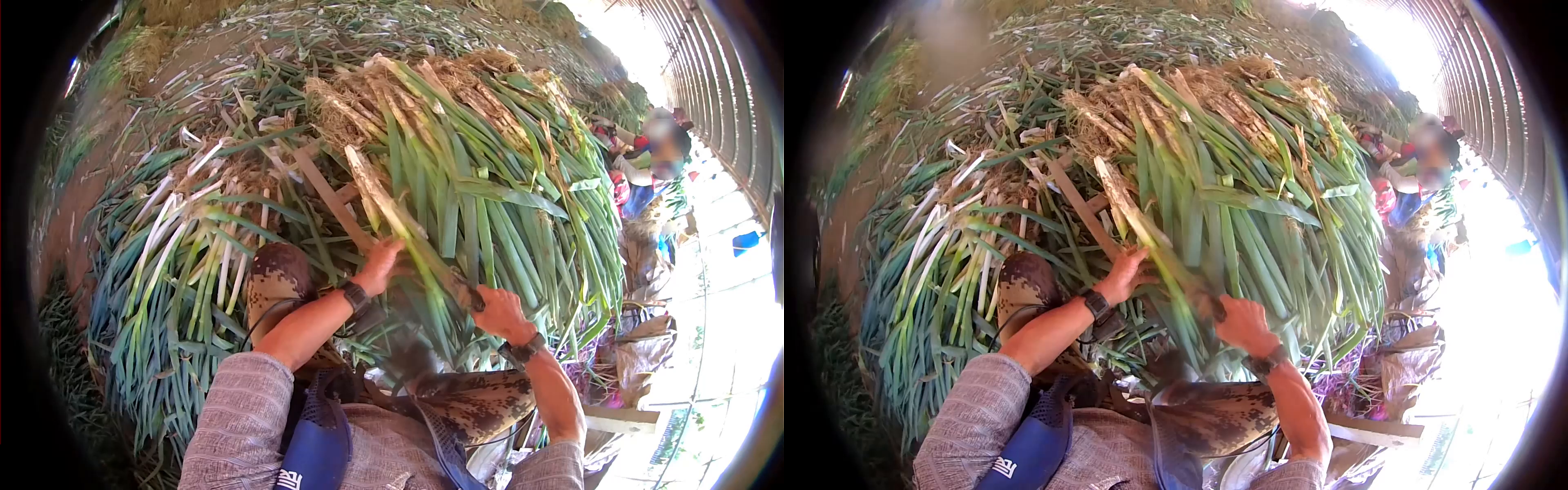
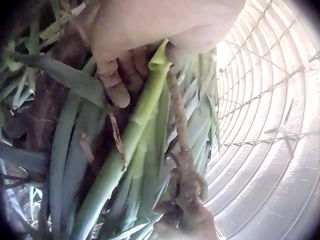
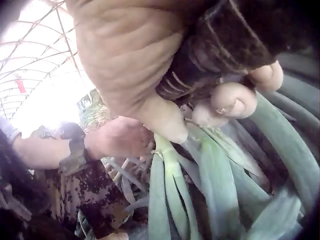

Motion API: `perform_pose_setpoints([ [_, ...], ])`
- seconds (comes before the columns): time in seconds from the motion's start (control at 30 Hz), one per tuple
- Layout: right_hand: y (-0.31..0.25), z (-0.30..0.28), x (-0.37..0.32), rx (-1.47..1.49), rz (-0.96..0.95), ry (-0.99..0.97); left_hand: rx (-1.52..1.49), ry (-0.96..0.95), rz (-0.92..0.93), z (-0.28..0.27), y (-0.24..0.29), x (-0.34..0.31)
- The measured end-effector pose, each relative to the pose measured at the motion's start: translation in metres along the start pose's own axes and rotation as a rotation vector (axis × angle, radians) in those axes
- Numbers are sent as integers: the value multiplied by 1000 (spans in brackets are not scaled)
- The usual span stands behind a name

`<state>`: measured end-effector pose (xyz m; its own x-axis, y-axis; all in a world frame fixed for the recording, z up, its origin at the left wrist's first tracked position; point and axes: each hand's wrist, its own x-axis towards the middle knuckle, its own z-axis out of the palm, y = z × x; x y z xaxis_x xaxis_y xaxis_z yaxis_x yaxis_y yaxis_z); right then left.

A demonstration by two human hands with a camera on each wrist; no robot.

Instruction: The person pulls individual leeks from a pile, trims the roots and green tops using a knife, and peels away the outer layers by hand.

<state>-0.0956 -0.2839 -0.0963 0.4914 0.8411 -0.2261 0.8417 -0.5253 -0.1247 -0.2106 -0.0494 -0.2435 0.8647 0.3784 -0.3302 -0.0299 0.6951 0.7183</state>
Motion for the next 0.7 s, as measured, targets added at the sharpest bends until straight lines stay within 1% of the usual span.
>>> perform_pose_setpoints([
  [0.07,-3,-5,7,38,14,8,3,20,9,0,-1,-1],
  [0.13,-10,-10,14,57,-1,-14,-166,7,0,-3,-2,-2],
  [0.17,-15,-12,18,83,-8,-35,-169,11,4,-5,-3,0],
  [0.23,-21,-16,31,64,-5,-37,-128,12,-35,-6,-5,5],
  [0.37,-44,-30,57,54,1,-36,-133,0,-26,-15,-15,10],
  [0.4,-49,-32,65,50,-4,-35,-74,29,-66,-12,-15,7],
  [0.43,-53,-33,71,56,-27,2,-15,57,-108,-10,-14,4],
  [0.47,-57,-35,76,61,-49,40,-17,57,-104,-5,-6,-3],
  [0.5,-61,-36,81,58,-54,42,123,60,-111,0,5,-13],
  [0.53,-65,-37,86,36,-65,-16,263,66,-118,2,14,-20],
  [0.57,-68,-37,89,15,-75,-75,260,71,-114,-5,8,-14],
  [0.6,-69,-38,91,14,-79,-77,469,114,26,-14,-3,-5],
  [0.63,-68,-40,91,45,-36,-66,676,156,168,-24,-13,3],
  [0.67,-67,-41,92,76,7,-55,673,159,168,-27,-12,3],
  [0.7,-62,-41,91,76,6,-56,847,264,271,-31,-9,4],
])
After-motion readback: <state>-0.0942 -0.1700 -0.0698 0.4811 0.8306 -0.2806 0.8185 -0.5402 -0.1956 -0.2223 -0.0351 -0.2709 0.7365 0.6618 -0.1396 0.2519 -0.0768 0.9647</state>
